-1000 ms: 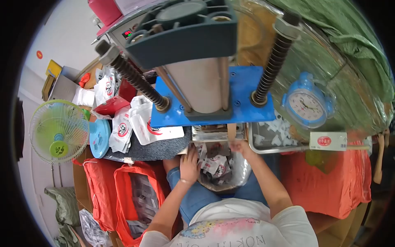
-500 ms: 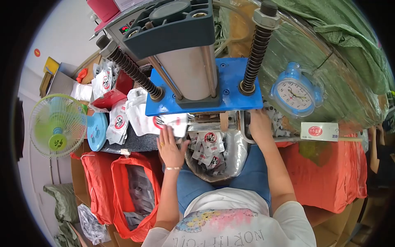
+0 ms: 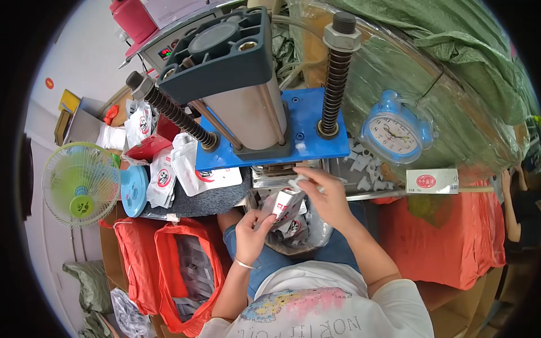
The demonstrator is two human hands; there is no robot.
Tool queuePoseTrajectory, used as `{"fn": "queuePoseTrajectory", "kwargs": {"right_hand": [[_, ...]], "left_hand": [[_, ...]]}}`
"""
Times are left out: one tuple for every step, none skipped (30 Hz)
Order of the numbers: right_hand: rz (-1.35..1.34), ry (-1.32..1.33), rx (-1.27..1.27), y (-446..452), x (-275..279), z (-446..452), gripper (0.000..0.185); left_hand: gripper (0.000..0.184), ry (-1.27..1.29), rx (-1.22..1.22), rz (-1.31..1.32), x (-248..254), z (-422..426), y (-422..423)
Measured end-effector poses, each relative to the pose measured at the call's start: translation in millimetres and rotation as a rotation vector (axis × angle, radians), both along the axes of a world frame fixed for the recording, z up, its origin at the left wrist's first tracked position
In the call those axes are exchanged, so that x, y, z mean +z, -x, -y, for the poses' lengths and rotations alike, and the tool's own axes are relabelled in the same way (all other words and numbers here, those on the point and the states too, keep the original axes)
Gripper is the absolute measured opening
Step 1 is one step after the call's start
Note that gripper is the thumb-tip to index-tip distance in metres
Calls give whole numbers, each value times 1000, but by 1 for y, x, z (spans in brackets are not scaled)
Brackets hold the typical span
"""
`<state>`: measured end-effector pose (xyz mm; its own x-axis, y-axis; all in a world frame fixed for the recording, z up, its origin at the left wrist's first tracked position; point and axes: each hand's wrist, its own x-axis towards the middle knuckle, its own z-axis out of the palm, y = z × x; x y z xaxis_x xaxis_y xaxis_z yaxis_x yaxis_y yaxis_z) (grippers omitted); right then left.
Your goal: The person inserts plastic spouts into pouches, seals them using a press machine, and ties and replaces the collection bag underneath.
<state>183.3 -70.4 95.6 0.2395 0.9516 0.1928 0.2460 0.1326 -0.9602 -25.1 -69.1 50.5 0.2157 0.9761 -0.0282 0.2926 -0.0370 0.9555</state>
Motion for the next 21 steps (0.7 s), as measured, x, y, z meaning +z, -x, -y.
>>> {"fn": "queuePoseTrajectory", "kwargs": {"right_hand": [[1, 0, -4, -1, -1, -6, 24], [230, -6, 67, -2, -6, -12, 24], [459, -12, 143, -1, -11, -17, 24], [334, 53, 115, 5, -14, -19, 25], [334, 51, 125, 8, -26, -19, 25], [193, 160, 101, 12, -39, -19, 26], [51, 269, 73, 14, -49, -19, 28], [50, 270, 74, 15, -52, -18, 28], [104, 233, 41, 15, -54, -15, 28], [160, 194, 6, 14, -54, -14, 28], [255, 149, -74, 8, -49, -12, 27], [350, 103, -150, -1, -41, -10, 26], [531, -3, -292, -12, -36, -11, 22], [696, 52, -361, -26, -33, -14, 20], [862, 104, -431, -39, -31, -16, 18], [866, 98, -428, -52, -36, -15, 18], [1020, 237, -380, -66, -45, -16, 17], [1170, 379, -334, -77, -56, -20, 17], [1143, 342, -306, -81, -72, -23, 21], [1143, 336, -316, -76, -75, -23, 21], [1071, 303, -322, -65, -77, -24, 24]], "left_hand": [[17, 21, -2, 10, -2, 1, -3], [17, 21, -4, 12, -7, 1, -5], [18, 89, 0, 44, -16, 1, -6], [19, 157, 7, 76, -23, 0, -6], [19, 156, 18, 77, -25, 0, -7], [20, 209, -2, 94, -26, -1, -8], [22, 264, -27, 111, -29, -3, -8], [24, 218, -64, -3, -31, -5, -6], [24, 220, -69, -4, -33, -6, -4], [24, 231, -60, 53, -33, -9, -4], [24, 240, -51, 110, -31, -15, -5], [25, 248, -10, 183, -36, -23, -7], [26, 246, 28, 197, -40, -32, -11], [26, 243, 70, 211, -41, -42, -15], [26, 230, 55, 147, -37, -50, -18], [26, 195, 60, 169, -43, -52, -21], [26, 157, 60, 194, -49, -55, -27], [27, 133, 79, 200, -50, -53, -30], [27, 118, 99, 217, -50, -51, -33], [28, 104, 122, 231, -49, -50, -35], [28, 96, 120, 231, -48, -53, -35]]}}
